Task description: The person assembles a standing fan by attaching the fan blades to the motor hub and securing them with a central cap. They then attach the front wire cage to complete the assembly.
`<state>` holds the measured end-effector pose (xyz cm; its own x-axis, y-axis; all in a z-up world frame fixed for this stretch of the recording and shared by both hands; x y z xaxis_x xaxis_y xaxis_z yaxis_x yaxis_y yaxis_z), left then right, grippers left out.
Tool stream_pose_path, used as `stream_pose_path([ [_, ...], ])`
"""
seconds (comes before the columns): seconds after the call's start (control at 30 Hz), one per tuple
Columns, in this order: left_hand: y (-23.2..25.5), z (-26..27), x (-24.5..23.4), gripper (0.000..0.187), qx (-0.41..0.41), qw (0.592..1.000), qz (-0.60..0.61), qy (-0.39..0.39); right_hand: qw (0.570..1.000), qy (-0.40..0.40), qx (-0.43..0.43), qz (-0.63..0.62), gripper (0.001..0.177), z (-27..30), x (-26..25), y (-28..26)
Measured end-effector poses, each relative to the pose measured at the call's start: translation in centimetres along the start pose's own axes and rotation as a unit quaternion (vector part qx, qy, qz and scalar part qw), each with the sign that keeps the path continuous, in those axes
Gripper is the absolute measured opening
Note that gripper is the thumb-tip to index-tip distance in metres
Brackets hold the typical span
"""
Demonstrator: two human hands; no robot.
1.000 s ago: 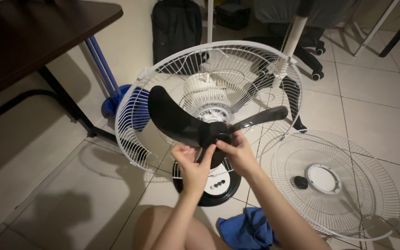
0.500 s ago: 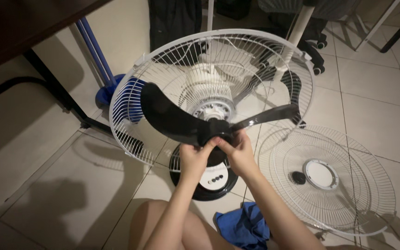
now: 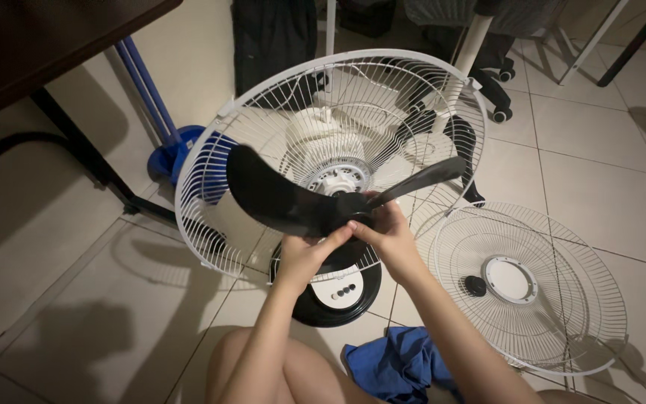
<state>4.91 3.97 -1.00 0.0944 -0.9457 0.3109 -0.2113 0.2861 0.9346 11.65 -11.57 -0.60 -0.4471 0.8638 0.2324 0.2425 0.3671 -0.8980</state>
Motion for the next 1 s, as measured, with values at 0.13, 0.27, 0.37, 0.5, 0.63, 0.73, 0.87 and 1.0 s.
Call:
stream_pose_path([
  [0.13,-3.6,-0.1,-3.1,0.031,-0.108,0.991,0.073,-0.011,0.969,0.144,0.035,0.199,0.082,1.2,-0.6,-1.7],
  [0.27,-4.8,-0.8,-3.0,0.042,-0.157,0.947,0.266,-0.085,0.863,0.14,-0.196,0.445,0.085,3.5,1.1,-6.8],
  [0.37,-4.3,-0.7,-2.5,0.044,-0.159,0.951,0.246,-0.097,0.773,0.043,-0.286,0.565,0.079,4.2,3.9,-8.6],
  [0.5,-3.6,1.0,-3.6,0.046,-0.151,0.966,0.185,-0.1,0.764,0.004,-0.298,0.572,0.08,3.1,5.5,-8.0],
  [0.63,0.3,4.5,-3.1,0.044,-0.091,0.991,-0.093,0.013,0.814,0.012,-0.261,0.519,0.082,2.6,5.1,-6.3],
  [0.73,7.3,10.4,-0.5,0.046,-0.063,0.882,-0.463,0.058,0.821,0.036,-0.257,0.508,0.083,2.9,4.8,-5.4],
  [0.87,15.0,10.7,5.3,0.022,-0.019,0.85,-0.524,-0.047,0.777,0.027,-0.3,0.553,0.08,3.0,5.1,-4.9],
  [1.0,17.8,2.0,9.4,0.015,0.261,0.738,-0.619,-0.07,0.784,0.028,-0.311,0.537,0.067,3.7,5.6,-5.2],
])
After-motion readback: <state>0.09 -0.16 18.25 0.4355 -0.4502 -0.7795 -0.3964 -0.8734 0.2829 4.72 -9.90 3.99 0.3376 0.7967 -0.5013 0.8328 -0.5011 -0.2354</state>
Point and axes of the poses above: each hand's wrist, its own z-axis away from the middle knuckle, its own x-axis out of the palm, y = z × x, the point moved 4 cm from there along -z, towards the middle knuckle, and after that the axes turned 9 degrees about -x, right-handed, at the moved point
